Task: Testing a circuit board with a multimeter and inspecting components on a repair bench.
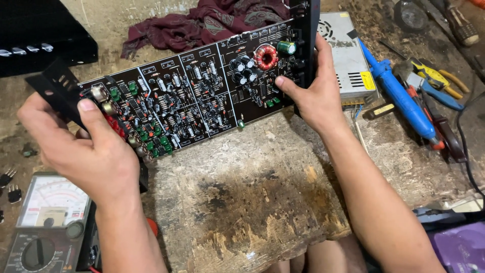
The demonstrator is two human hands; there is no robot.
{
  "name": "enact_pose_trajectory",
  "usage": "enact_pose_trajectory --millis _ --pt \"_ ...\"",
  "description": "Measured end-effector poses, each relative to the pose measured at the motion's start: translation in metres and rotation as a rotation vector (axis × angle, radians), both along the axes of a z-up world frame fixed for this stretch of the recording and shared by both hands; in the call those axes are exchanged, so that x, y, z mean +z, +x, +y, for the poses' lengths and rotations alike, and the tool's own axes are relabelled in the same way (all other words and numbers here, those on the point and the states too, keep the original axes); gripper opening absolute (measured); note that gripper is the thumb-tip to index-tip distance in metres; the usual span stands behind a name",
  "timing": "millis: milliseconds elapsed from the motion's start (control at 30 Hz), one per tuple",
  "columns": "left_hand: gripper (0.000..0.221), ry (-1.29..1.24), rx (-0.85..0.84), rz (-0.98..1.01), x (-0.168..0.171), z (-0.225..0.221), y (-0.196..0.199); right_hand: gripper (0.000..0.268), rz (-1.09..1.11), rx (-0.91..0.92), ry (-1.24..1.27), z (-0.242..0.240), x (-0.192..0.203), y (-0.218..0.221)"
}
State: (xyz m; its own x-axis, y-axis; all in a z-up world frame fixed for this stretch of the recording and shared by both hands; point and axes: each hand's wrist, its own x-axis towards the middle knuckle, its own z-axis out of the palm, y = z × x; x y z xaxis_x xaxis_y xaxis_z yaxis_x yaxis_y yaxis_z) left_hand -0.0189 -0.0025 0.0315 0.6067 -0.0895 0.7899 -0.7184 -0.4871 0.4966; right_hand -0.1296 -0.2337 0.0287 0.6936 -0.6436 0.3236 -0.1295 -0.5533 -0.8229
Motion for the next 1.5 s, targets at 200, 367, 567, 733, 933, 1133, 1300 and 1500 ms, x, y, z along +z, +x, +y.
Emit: enact_pose_trajectory --millis 200,367,567,733,933,1133,1300,1500 --pt "0.013 -0.012 0.004 -0.001 -0.001 -0.002 0.001 0.068 -0.138 0.150 0.026 -0.010 -0.011 -0.005" --pt "0.019 -0.027 0.037 0.000 -0.001 -0.005 -0.002 0.052 -0.236 0.158 0.028 -0.016 -0.015 -0.008" --pt "0.013 -0.176 -0.084 -0.028 0.002 -0.008 -0.005 0.032 -0.409 0.015 -0.081 -0.011 -0.004 -0.017" --pt "0.016 -0.237 -0.008 -0.054 0.009 -0.005 -0.010 0.040 -0.512 0.014 -0.204 -0.005 0.006 -0.043" --pt "0.039 -0.199 0.089 0.205 0.020 0.005 -0.024 0.039 -0.446 0.148 -0.305 0.004 0.022 -0.067" --pt "0.027 -0.339 -0.143 0.283 0.039 -0.039 -0.129 0.042 -0.299 0.163 -0.267 0.021 0.034 -0.086" --pt "0.066 -0.702 -0.835 1.402 0.018 -0.079 -0.166 0.042 -0.270 0.180 -0.241 0.032 0.032 -0.100" --pt "0.098 -1.154 -1.119 1.701 0.023 -0.091 -0.175 0.045 -0.290 0.211 -0.323 0.034 0.013 -0.113"
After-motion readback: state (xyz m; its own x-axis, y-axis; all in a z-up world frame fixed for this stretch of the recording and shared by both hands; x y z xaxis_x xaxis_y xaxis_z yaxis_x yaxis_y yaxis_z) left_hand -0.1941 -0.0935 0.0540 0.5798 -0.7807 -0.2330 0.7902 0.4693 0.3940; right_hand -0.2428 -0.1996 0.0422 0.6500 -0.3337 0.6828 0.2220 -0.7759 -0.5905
